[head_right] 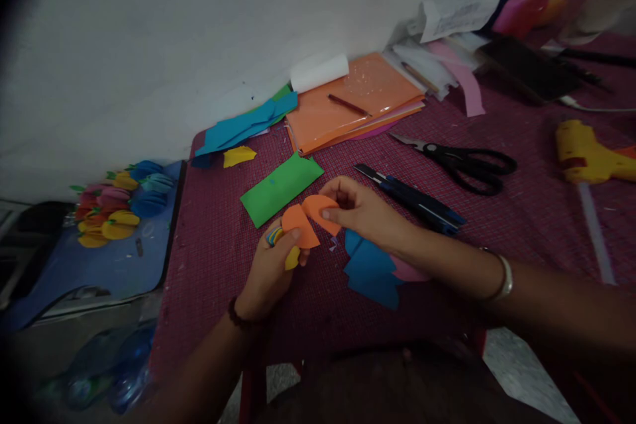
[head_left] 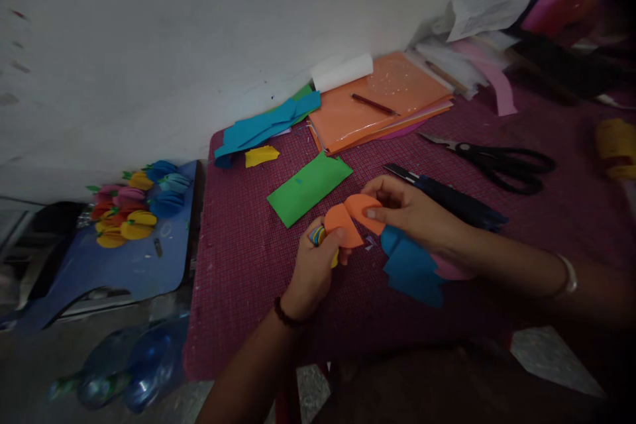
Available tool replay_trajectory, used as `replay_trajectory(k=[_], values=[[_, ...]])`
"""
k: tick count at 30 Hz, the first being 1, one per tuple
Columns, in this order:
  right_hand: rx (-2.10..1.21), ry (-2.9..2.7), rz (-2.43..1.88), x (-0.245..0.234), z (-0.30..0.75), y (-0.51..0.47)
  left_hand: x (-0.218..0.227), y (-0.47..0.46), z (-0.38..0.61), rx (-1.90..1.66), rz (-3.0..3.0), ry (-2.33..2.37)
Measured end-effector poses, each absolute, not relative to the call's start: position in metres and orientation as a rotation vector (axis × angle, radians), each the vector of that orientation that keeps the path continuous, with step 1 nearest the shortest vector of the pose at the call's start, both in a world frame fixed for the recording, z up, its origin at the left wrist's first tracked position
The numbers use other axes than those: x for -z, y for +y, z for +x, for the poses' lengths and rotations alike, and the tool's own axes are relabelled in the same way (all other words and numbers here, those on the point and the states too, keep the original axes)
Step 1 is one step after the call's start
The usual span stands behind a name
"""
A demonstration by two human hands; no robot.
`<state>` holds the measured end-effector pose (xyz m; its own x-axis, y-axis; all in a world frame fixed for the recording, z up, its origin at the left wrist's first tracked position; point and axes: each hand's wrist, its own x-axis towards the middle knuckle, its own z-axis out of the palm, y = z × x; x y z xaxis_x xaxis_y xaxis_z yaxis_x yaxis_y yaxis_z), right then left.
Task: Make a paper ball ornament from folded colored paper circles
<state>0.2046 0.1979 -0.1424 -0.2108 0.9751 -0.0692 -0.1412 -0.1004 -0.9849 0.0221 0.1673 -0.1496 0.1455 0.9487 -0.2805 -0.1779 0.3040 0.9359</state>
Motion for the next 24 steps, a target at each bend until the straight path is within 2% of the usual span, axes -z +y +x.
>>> replay_trajectory(k=[5,8,17,24], values=[[-1.030,-1.557,-1.183,0.138,0.199,0.192,0.149,0.167,0.029,-0.980,1.022,1.327],[-0.838,-1.833,-1.156,0.139,0.193,0.186,0.148,0.165,0.032,-0.976,1.090,1.306],[-0.823,-2.097,-0.958,0.131,0.191,0.176,0.152,0.162,0.028,-1.022,0.964,0.953],[-0.671,-1.703,-1.141,0.125,0.202,0.186,0.131,0.172,0.024,-0.931,0.318,0.626]])
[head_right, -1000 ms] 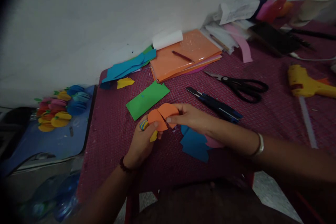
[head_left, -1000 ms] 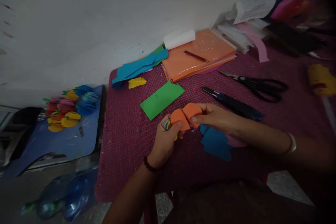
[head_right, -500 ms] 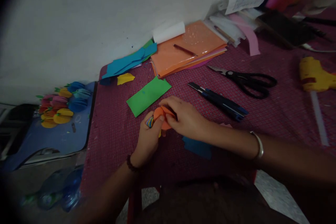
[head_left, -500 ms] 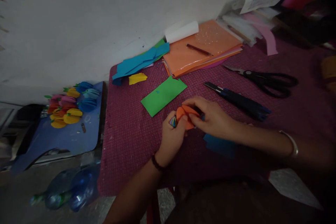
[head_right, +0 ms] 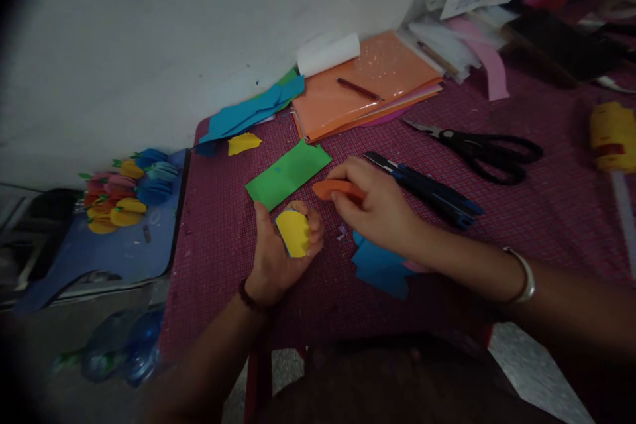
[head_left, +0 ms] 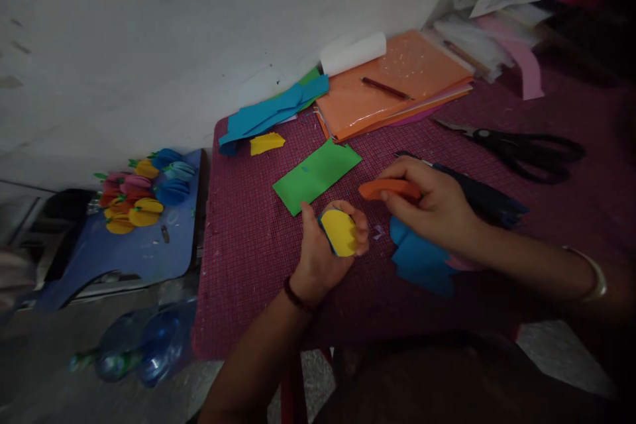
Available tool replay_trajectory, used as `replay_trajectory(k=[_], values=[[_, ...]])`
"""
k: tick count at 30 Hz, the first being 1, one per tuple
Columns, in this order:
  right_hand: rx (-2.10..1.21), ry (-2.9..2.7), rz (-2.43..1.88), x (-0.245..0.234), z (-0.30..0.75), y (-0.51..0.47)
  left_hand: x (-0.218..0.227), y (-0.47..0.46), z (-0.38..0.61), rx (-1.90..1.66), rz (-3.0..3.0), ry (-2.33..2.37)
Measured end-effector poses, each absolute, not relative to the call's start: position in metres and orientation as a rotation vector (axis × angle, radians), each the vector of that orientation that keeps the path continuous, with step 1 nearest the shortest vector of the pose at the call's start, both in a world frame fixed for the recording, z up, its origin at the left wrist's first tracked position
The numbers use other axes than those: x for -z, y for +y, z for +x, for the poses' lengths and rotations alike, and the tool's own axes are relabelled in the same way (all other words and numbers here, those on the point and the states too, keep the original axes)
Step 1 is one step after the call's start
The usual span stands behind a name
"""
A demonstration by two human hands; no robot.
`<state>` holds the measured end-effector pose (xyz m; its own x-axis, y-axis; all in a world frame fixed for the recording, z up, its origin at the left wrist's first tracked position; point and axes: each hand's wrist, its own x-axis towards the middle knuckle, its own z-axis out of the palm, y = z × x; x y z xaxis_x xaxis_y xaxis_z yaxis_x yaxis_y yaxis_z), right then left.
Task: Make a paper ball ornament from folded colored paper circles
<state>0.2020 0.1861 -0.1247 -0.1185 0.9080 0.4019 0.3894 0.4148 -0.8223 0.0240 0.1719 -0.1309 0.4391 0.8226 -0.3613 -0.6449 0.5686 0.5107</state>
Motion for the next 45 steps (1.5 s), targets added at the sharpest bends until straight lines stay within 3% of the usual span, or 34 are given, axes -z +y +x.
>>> replay_trajectory(k=[6,8,13,23,45], values=[[-1.518,-1.573,-0.926,0.118,0.210,0.190,0.136,0.173,0.020,-0.734,0.245,0.652],[-1.641,-1.656,-0.817,0.118,0.212,0.190,0.141,0.172,0.020,-0.584,0.300,0.648],[-1.504,-1.737,-0.728,0.124,0.211,0.188,0.151,0.169,0.020,-0.421,0.344,0.624],[-1.163,-1.976,-0.626,0.142,0.201,0.180,0.136,0.169,0.025,-0.632,0.297,0.772],[-0.938,-2.114,-0.705,0.148,0.204,0.183,0.149,0.166,0.021,-0.453,0.334,0.597]])
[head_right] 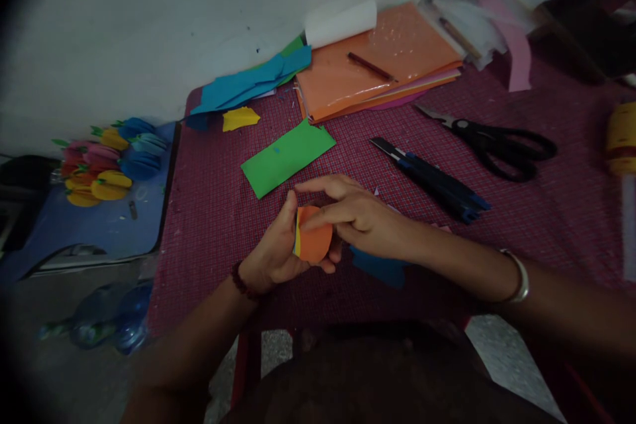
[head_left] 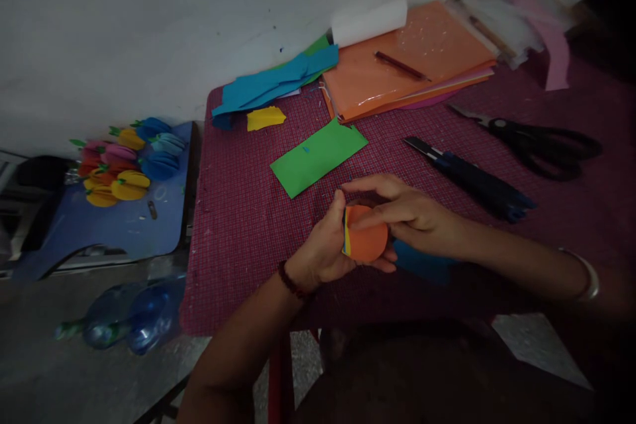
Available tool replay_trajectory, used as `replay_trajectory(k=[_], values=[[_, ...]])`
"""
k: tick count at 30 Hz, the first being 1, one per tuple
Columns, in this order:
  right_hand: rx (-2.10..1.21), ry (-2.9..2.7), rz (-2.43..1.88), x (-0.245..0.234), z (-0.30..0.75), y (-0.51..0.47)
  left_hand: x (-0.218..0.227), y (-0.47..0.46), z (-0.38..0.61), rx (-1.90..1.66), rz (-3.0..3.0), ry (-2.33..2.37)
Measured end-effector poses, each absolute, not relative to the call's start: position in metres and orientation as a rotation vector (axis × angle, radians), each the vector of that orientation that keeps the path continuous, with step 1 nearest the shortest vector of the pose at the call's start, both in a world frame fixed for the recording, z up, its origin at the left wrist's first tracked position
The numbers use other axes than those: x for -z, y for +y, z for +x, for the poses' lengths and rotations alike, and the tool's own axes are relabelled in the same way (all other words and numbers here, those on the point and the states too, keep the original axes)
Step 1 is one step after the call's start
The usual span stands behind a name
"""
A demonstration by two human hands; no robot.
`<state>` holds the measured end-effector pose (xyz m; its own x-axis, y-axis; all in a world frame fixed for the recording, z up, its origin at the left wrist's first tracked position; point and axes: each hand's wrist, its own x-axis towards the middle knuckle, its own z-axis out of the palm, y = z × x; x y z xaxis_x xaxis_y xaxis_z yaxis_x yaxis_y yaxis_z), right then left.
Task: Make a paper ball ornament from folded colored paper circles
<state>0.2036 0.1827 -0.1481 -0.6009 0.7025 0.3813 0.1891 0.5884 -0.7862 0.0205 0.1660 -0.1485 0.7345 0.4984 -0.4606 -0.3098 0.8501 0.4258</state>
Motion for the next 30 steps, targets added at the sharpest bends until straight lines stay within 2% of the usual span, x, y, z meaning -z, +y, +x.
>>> replay_trajectory(k=[8,16,27,30], values=[[-0.749,-2.223,-0.794,0.146,0.201,0.179,0.146,0.163,0.024,-0.530,0.375,0.707],[-1.028,-2.052,-0.833,0.130,0.203,0.177,0.150,0.164,0.026,-0.607,0.455,0.707],[-0.848,-1.843,-1.024,0.130,0.201,0.175,0.139,0.167,0.024,-0.886,0.441,0.772],[-1.002,-1.743,-1.147,0.126,0.201,0.179,0.144,0.167,0.024,-0.964,0.605,0.769]])
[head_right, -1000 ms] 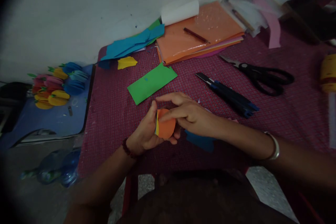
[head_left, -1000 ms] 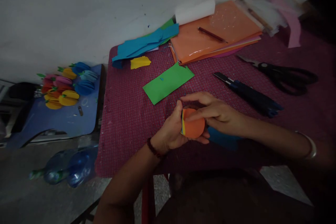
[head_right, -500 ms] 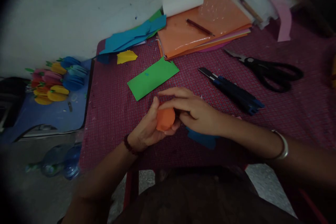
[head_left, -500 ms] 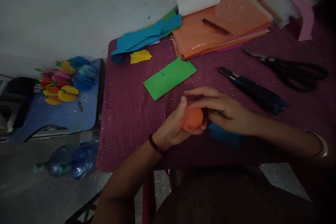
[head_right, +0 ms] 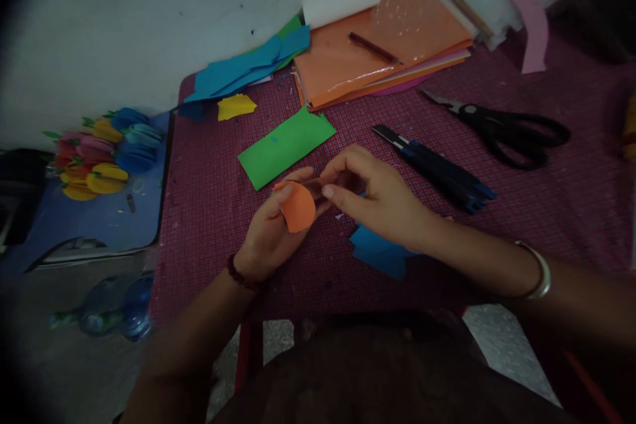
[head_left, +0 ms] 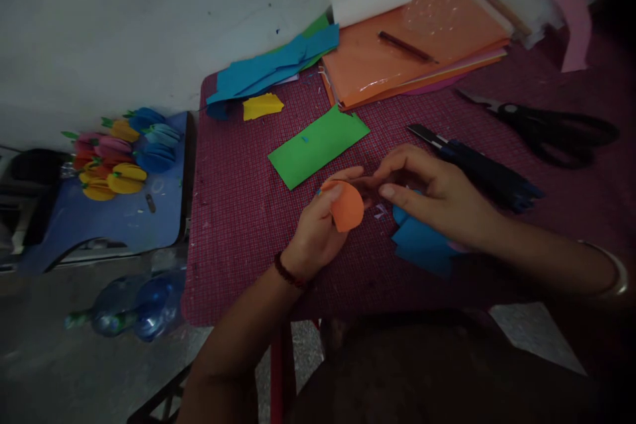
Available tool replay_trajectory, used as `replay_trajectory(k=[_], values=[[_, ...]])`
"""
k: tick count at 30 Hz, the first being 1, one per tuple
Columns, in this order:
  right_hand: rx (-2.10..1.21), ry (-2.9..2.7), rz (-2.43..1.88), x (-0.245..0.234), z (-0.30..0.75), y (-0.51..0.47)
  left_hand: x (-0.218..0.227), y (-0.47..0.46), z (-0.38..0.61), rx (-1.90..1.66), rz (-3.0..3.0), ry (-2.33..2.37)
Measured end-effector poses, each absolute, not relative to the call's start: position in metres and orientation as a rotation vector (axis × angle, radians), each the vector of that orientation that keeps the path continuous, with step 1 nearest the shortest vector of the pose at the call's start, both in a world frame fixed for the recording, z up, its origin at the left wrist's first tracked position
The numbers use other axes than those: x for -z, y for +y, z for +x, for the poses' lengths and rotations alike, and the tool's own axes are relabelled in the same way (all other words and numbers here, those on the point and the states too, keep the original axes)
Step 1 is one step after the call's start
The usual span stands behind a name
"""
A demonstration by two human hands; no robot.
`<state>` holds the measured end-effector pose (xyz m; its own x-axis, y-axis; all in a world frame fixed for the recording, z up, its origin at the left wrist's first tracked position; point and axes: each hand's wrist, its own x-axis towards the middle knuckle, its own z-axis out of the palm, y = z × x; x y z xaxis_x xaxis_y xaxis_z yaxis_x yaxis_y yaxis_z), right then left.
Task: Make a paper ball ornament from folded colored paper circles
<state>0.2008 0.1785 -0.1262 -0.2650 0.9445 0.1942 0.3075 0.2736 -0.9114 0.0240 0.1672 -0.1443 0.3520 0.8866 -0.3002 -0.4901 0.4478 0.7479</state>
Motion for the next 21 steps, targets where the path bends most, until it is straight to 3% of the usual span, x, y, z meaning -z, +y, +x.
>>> replay_trajectory(k=[3,10,15,21], values=[[-1.243,-1.664,-1.198,0.123,0.201,0.181,0.151,0.165,0.021,-0.978,0.869,0.765],[-1.471,-1.826,-0.986,0.125,0.199,0.179,0.147,0.170,0.011,-0.830,1.525,0.681],[-1.087,-1.967,-0.928,0.134,0.203,0.187,0.143,0.180,0.007,-0.905,2.040,0.900],[-0.892,-1.971,-0.951,0.154,0.208,0.199,0.162,0.185,0.004,-0.858,1.896,1.263]])
